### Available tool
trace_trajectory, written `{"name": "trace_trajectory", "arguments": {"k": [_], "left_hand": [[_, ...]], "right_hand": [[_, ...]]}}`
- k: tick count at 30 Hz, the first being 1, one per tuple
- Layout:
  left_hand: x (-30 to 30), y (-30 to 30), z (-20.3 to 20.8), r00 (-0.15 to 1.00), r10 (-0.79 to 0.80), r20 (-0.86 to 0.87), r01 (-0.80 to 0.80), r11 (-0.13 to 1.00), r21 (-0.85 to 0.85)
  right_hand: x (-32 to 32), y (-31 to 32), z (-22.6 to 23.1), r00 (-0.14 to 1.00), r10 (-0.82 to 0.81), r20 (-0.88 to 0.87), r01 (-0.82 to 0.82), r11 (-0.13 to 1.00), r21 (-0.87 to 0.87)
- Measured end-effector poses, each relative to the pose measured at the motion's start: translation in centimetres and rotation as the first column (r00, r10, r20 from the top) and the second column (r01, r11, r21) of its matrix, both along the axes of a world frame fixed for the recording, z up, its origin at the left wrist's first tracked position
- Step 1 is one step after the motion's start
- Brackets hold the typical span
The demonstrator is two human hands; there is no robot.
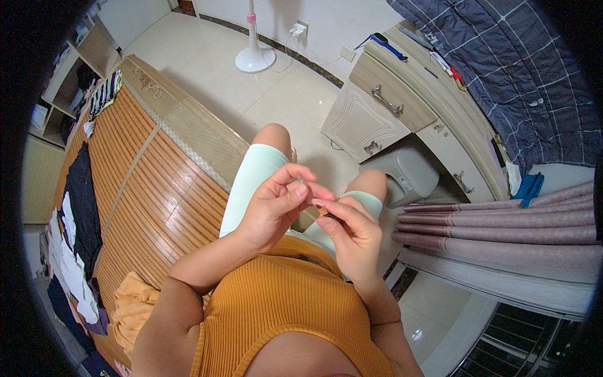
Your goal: The person takes items from a desk drawer and organizes them into black and blue bags, puts a blue bag on a desk, and then retrieves a dark shirt from a wardrobe and lays it flat on a bed.
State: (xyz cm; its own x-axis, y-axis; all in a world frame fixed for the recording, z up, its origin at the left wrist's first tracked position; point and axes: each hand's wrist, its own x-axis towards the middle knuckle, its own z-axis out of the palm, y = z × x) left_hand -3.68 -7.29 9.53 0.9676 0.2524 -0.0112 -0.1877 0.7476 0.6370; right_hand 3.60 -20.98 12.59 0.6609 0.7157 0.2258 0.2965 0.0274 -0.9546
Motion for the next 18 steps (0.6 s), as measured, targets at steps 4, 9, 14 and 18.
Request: {"name": "trace_trajectory", "arguments": {"k": [4,9,14,18], "left_hand": [[0.1,-0.1,0.0,1.0,0.001,-0.002,-0.001,1.0,0.003],[0.1,0.0,-0.2,1.0,0.003,0.006,-0.003,1.0,0.011],[0.2,-0.1,0.0,1.0,-0.003,0.011,0.003,1.0,-0.001],[0.2,-0.1,-0.2,1.0,0.006,-0.001,-0.006,1.0,0.015]], "right_hand": [[-0.1,-0.1,-0.3,0.995,0.017,-0.1,-0.011,0.998,0.058],[0.0,-0.1,-0.5,0.992,0.031,-0.118,-0.022,0.997,0.076],[0.1,-0.3,-0.9,0.985,0.048,-0.167,-0.032,0.995,0.099],[0.1,-0.3,-1.1,0.982,0.06,-0.178,-0.042,0.994,0.102]]}}
